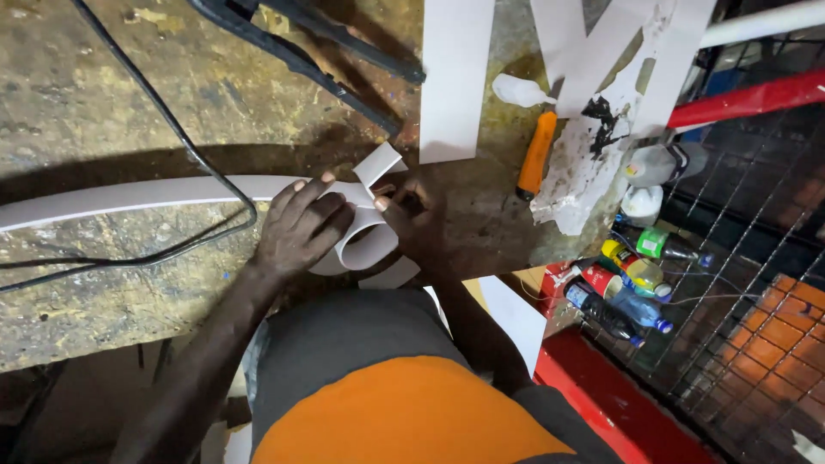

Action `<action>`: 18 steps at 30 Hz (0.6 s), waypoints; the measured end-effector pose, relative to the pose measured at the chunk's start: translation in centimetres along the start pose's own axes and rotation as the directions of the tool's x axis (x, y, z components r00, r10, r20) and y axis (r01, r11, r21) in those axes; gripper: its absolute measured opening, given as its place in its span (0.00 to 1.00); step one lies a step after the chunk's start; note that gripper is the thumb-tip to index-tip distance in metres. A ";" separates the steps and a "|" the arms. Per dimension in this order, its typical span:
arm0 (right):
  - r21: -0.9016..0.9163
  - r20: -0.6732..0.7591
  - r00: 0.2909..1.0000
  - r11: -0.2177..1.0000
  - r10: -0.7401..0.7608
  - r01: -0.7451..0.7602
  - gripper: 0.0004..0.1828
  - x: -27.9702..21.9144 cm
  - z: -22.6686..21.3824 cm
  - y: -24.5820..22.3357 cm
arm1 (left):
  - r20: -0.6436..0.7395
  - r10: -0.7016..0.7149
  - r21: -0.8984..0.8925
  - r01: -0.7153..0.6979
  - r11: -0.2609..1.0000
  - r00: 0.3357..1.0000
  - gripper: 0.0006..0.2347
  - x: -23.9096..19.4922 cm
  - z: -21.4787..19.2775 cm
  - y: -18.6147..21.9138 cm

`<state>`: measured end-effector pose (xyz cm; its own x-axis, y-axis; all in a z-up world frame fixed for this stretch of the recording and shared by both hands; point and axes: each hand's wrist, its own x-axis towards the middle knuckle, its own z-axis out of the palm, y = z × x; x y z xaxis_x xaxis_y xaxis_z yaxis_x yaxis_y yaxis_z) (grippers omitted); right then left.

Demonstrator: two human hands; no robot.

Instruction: Gluing plastic side strips onto the edges of flat sign letters to create 3D channel letters.

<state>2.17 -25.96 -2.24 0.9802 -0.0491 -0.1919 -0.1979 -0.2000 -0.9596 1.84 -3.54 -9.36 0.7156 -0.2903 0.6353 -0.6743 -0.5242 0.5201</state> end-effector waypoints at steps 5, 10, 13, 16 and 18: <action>-0.008 -0.016 0.999 0.999 0.039 -0.039 0.17 0.0 0.2 0.2 | -0.025 0.036 0.040 -0.035 0.999 0.999 0.04 0.6 0.1 -0.3; 0.003 -0.013 0.999 0.999 0.047 -0.046 0.19 -1.2 -0.9 4.8 | 0.006 0.041 0.028 -0.041 0.999 0.999 0.05 1.6 -0.3 -0.3; 0.005 -0.029 0.999 0.999 0.040 -0.040 0.21 -2.1 -1.7 7.0 | 0.045 0.040 0.005 -0.041 0.999 0.998 0.05 1.5 -0.1 -0.4; -0.021 -0.030 0.999 1.000 0.009 -0.010 0.21 -1.7 -1.4 6.9 | 0.042 0.053 0.000 -0.053 0.999 0.998 0.05 2.1 -0.1 -0.6; -0.041 -0.054 0.999 0.999 -0.005 0.003 0.21 -1.4 -1.0 5.4 | 0.036 0.065 0.002 -0.065 0.998 0.997 0.05 2.6 -0.4 -0.7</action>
<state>-0.28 -27.91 -6.97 0.9793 -0.1005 -0.1755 -0.1950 -0.2399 -0.9510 4.08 -3.54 -7.86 0.6763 -0.3525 0.6467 -0.7192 -0.5055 0.4766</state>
